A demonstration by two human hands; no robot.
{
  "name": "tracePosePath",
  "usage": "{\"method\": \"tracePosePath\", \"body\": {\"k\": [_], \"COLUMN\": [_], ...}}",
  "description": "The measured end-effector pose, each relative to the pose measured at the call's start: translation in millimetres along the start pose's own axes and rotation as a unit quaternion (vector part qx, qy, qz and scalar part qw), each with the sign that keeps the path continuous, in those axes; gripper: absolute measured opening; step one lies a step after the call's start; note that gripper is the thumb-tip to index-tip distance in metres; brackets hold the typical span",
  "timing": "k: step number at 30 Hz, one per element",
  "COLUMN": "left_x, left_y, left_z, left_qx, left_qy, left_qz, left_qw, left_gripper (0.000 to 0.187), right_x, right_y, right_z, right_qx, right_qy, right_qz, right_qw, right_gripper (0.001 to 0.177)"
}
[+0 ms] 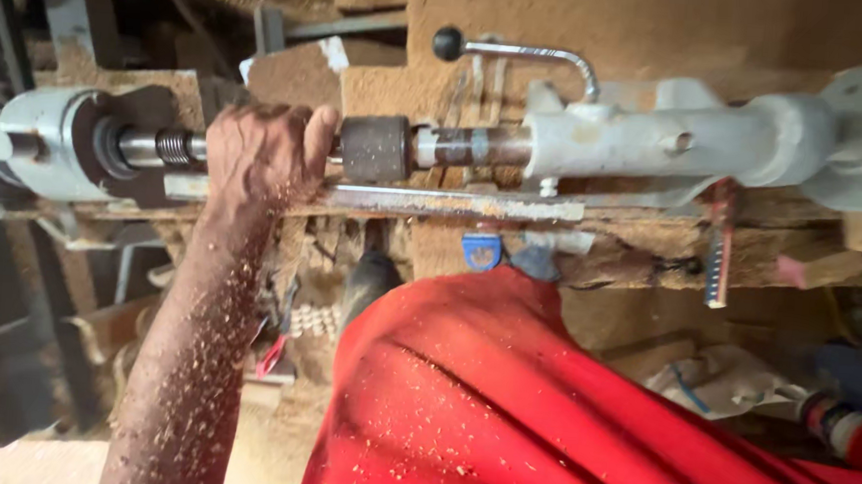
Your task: The person shapes a piece of wood on a spinning lathe using a woodturning chisel and marks measurement points on the wood with a pencil.
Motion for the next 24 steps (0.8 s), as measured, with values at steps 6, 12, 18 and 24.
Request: {"method": "tracePosePath", "body": {"k": [6,12,18,24], "left_x": [-25,-27,-9,-30], "left_y": [5,-2,-1,-11], "left_z": [20,-3,-7,11], "left_qx": [0.114,0.028,0.125,-0.054], "left_qy": [-0.108,-0.051,-0.184,-0.039], "left_qz": [0.059,0.036,0.176,0.091], "left_qw": [0.986,0.998,0.959,0.994], "left_gripper": [0.055,0.062,0.043,0.047], "right_x": [5,-25,-42,6], "right_y": [102,152,185,288], "right_z": [26,30,52,202], "right_qx": [-0.074,-0.087,-0.114,-0.138], "right_qy": [-0.054,-0.089,-0.117,-0.207], "right_qz": [0.063,0.083,0.099,0.126], "right_qw": [0.994,0.989,0.982,0.960], "right_gripper": [0.023,0.020,0.018,0.017]}}
Point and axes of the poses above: each hand's wrist, its own y-axis away from the middle knuckle, its own z-axis out of the palm, x = y × z, the point moved 7 cm from there along -y, towards the middle knuckle, and after that the axes turned 7 degrees about -y, right-handed, at the moved point
